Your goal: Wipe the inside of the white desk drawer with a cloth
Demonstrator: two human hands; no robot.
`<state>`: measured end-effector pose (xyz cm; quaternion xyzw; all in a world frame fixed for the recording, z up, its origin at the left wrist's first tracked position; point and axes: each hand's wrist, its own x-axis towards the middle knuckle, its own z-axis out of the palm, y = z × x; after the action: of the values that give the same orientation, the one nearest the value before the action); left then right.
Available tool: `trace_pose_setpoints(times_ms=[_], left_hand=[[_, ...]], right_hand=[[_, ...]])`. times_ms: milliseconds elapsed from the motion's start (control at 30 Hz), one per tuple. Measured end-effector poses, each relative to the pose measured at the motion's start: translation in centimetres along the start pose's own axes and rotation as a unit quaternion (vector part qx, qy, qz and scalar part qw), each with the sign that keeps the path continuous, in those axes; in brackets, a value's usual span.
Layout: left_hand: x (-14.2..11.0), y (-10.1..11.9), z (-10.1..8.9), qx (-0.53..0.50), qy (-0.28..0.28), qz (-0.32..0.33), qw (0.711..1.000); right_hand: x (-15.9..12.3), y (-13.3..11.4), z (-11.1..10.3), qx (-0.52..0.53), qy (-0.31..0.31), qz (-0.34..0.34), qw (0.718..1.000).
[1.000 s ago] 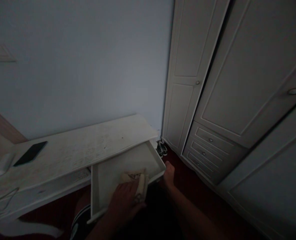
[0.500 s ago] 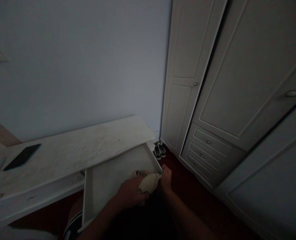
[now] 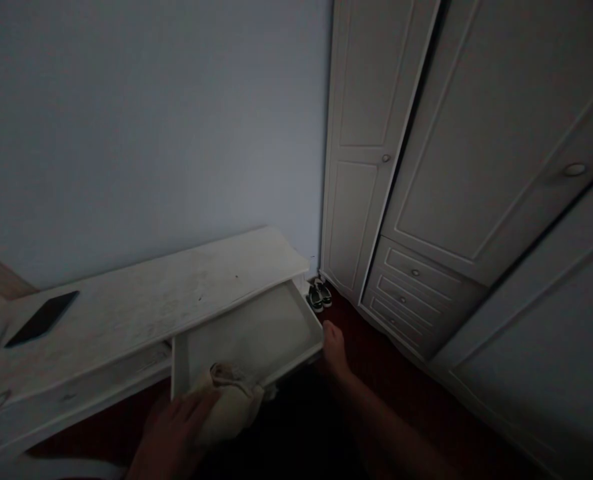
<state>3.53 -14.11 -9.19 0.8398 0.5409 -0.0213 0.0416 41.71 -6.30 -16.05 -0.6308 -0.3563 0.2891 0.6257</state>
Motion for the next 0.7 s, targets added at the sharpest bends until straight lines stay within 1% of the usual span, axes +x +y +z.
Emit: trace_pose_setpoints(times_ms=[33,100,167,233,267,333,367,400,467,533,600,700], left_hand=[[-0.5,0.0,0.0,-0.002,0.007,-0.001,1.0],[-0.9,0.8,0.0,-0.009,0.018,-0.001,1.0],[-0.3,2.4,0.0,-0.023,0.03,-0.007,0.999],[1.1,4.2,-0.3,-0.035,0.023,-0.028,0.999],[2.0,5.0,-0.6,-0.039,0.006,-0.041,0.998],[3.7,6.4,-1.4,-0.051,-0.038,-0.056,0.996],[4.6,7.0,-1.9,-0.059,-0.056,-0.053,0.995],[5.3,7.6,-2.3,-0.065,-0.069,-0.047,0.994],[6.4,8.7,-2.9,-0.071,-0.073,-0.025,0.994],[7.4,9.9,-3.1,-0.067,-0.069,-0.003,0.995],[8.4,11.5,-3.2,-0.061,-0.061,0.021,0.996],[10.5,14.7,-3.2,-0.055,-0.042,0.04,0.997]], right_hand=[[0.1,-0.5,-0.5,-0.014,-0.024,-0.008,1.0],[0.7,-1.8,-1.6,-0.076,-0.085,-0.035,0.993],[1.7,-3.4,-2.2,-0.181,-0.144,-0.068,0.971],[3.0,-5.2,-1.9,-0.307,-0.194,-0.077,0.929],[3.8,-6.2,-1.3,-0.371,-0.217,-0.072,0.9],[5.6,-7.9,0.6,-0.476,-0.251,-0.059,0.841],[6.5,-8.6,1.7,-0.509,-0.259,-0.056,0.819],[7.3,-9.2,2.9,-0.528,-0.262,-0.059,0.805],[8.7,-9.7,5.1,-0.541,-0.26,-0.067,0.797],[9.6,-9.6,6.6,-0.547,-0.258,-0.072,0.793],[9.9,-9.2,7.3,-0.552,-0.255,-0.08,0.79],[9.9,-8.7,7.4,-0.556,-0.245,-0.084,0.79]])
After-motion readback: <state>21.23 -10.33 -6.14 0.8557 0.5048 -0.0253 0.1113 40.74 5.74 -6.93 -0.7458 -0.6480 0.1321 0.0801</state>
